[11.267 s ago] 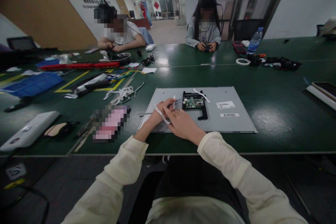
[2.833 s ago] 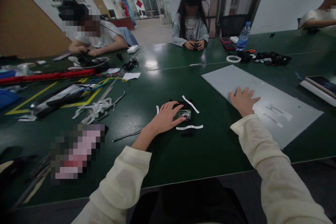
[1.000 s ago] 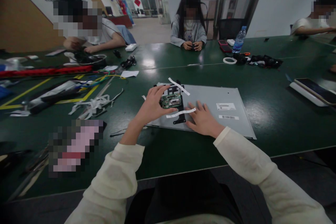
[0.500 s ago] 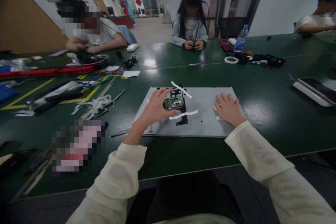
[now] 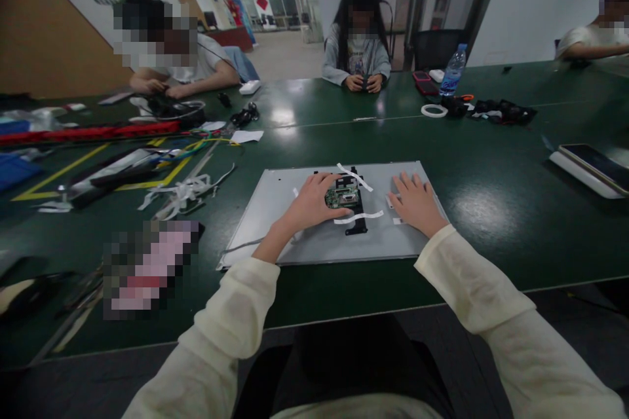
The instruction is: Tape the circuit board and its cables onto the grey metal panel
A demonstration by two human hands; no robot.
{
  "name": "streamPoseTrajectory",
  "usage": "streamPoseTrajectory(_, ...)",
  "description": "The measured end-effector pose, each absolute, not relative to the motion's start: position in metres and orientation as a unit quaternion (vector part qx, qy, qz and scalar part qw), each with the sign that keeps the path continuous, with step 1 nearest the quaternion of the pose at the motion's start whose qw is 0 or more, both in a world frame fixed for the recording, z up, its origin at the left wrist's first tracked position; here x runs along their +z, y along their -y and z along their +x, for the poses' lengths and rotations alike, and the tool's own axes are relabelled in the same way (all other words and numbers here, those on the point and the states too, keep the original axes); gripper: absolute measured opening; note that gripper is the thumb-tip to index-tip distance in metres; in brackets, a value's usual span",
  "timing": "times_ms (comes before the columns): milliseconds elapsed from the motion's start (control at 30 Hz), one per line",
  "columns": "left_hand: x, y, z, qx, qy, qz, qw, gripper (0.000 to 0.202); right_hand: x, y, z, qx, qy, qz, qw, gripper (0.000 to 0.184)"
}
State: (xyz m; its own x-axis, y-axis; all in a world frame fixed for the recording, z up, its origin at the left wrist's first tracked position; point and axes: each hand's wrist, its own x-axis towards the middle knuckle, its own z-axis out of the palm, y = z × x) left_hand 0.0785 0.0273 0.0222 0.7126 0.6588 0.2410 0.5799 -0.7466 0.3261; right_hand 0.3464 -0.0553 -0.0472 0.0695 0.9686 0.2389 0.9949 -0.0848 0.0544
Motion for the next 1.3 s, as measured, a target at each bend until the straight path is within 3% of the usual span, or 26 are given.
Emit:
streamPoseTrajectory(733,0.007,-0.033,0.087,0.123,-0.337,0.927,0.108,0.077,-0.048,0.054,0.348,-0.075,0.670,-0.735,0.079,0.057)
streamPoseTrajectory(1000,0.019,-0.032,0.093,0.182,-0.343,0.917,0.096,0.046,-0.035,0.044,0.350,-0.014,0.698,-0.692,0.181,0.048)
streamPoseTrajectory(1300,0.006,-0.043,0.130,0.159,-0.368,0.914,0.061,0.034,-0.011,0.030,0.297,0.002,0.747,-0.605,0.276,0.040)
